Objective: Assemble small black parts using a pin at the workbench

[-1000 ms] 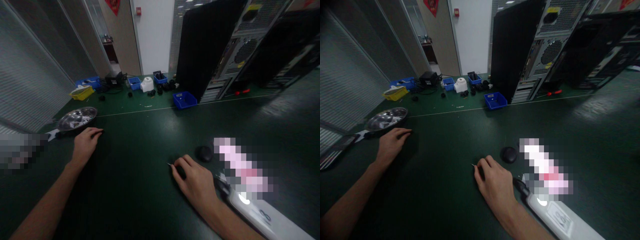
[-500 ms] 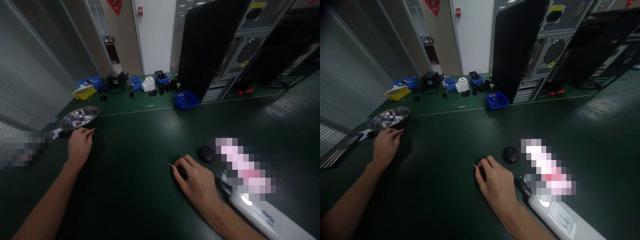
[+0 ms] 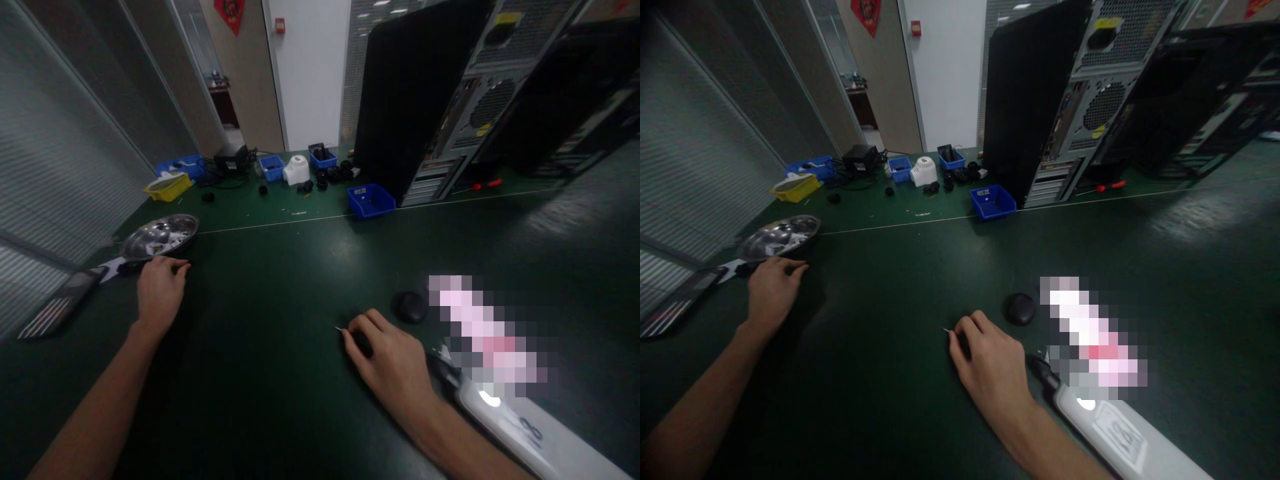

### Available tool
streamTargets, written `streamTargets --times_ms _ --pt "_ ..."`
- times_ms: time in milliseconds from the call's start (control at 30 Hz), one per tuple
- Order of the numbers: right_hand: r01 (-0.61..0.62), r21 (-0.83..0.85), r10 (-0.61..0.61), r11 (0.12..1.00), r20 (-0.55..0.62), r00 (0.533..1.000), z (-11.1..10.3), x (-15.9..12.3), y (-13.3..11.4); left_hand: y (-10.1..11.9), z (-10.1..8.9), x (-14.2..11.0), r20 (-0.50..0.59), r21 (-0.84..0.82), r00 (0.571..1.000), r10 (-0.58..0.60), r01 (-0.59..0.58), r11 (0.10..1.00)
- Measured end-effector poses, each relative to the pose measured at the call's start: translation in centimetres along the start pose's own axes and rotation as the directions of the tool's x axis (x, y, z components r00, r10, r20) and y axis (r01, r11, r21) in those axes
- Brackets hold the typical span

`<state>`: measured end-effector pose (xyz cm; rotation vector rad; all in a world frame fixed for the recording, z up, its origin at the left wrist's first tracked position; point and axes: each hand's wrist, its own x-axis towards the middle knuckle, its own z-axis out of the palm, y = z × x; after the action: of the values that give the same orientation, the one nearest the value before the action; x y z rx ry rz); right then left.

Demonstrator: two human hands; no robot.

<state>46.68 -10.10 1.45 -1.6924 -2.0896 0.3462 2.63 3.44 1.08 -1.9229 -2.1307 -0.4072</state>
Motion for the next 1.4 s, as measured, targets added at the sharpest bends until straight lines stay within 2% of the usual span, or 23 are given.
streamTargets --times_ms 167,233,300,400,433,500,533,567,633,733,867,967,1100,1267,1400 --pt "0.003 0.014 -0.003 1.0 0.005 1.0 0.0 0.0 -0.1 -0.2 -0.2 -0.1 0.032 -0.119 0.992 -0.125 0.128 0.985" --pt "0.006 0.024 -0.006 1.0 0.0 1.0 0.0 0.0 -0.1 0.8 -0.8 -0.1 0.017 -0.185 0.995 -0.103 0.104 0.977" --pt "0.008 0.025 -0.008 1.0 -0.008 1.0 0.1 0.0 0.0 3.1 -1.7 -0.4 0.006 -0.304 1.0 -0.025 0.026 0.952" --pt "0.017 0.034 -0.016 0.999 -0.029 0.999 0.2 -0.1 0.0 9.0 -3.2 -2.1 0.01 -0.519 0.986 0.166 -0.136 0.844" --pt "0.021 0.044 -0.019 0.999 -0.035 0.999 0.2 -0.1 0.0 11.3 -3.5 -3.2 0.02 -0.581 0.968 0.25 -0.192 0.791" --pt "0.023 0.068 -0.02 0.997 -0.049 0.999 0.2 0.0 -0.1 15.6 -3.9 -5.7 0.023 -0.696 0.886 0.463 -0.318 0.644" --pt "0.023 0.081 -0.019 0.996 -0.053 0.998 0.2 0.0 -0.1 17.4 -3.9 -7.1 0.033 -0.737 0.841 0.539 -0.344 0.582" --pt "0.025 0.094 -0.019 0.995 -0.057 0.998 0.2 0.0 -0.2 18.8 -3.9 -8.4 0.035 -0.768 0.799 0.601 -0.363 0.528" --pt "0.028 0.116 -0.021 0.993 -0.063 0.998 0.2 0.0 -0.3 20.5 -3.5 -10.3 0.026 -0.805 0.754 0.657 -0.374 0.461" --pt "0.043 0.139 -0.035 0.989 -0.061 0.998 0.2 -0.1 -0.4 20.7 -3.0 -11.4 0.005 -0.817 0.756 0.655 -0.375 0.439" --pt "0.065 0.15 -0.057 0.987 -0.056 0.997 0.2 0.0 -0.4 20.0 -2.9 -11.0 0.046 -0.833 0.767 0.64 -0.324 0.448" --pt "0.072 0.146 -0.067 0.987 -0.043 0.997 0.1 0.0 -0.4 19.8 -2.9 -10.8 0.055 -0.842 0.76 0.648 -0.314 0.44" --pt "0.095 0.181 -0.094 0.979 -0.018 0.995 0.2 0.0 -0.4 19.7 -2.8 -10.9 0.027 -0.863 0.736 0.677 -0.325 0.388" --pt "0.135 0.187 -0.139 0.973 0.013 0.99 0.4 -0.2 -0.4 19.8 -2.8 -11.3 0.003 -0.855 0.663 0.749 -0.387 0.345" --pt "0.143 0.185 -0.142 0.972 -0.015 0.99 0.4 -0.1 -0.4 20.0 -3.0 -11.4 0.009 -0.844 0.665 0.747 -0.395 0.363"
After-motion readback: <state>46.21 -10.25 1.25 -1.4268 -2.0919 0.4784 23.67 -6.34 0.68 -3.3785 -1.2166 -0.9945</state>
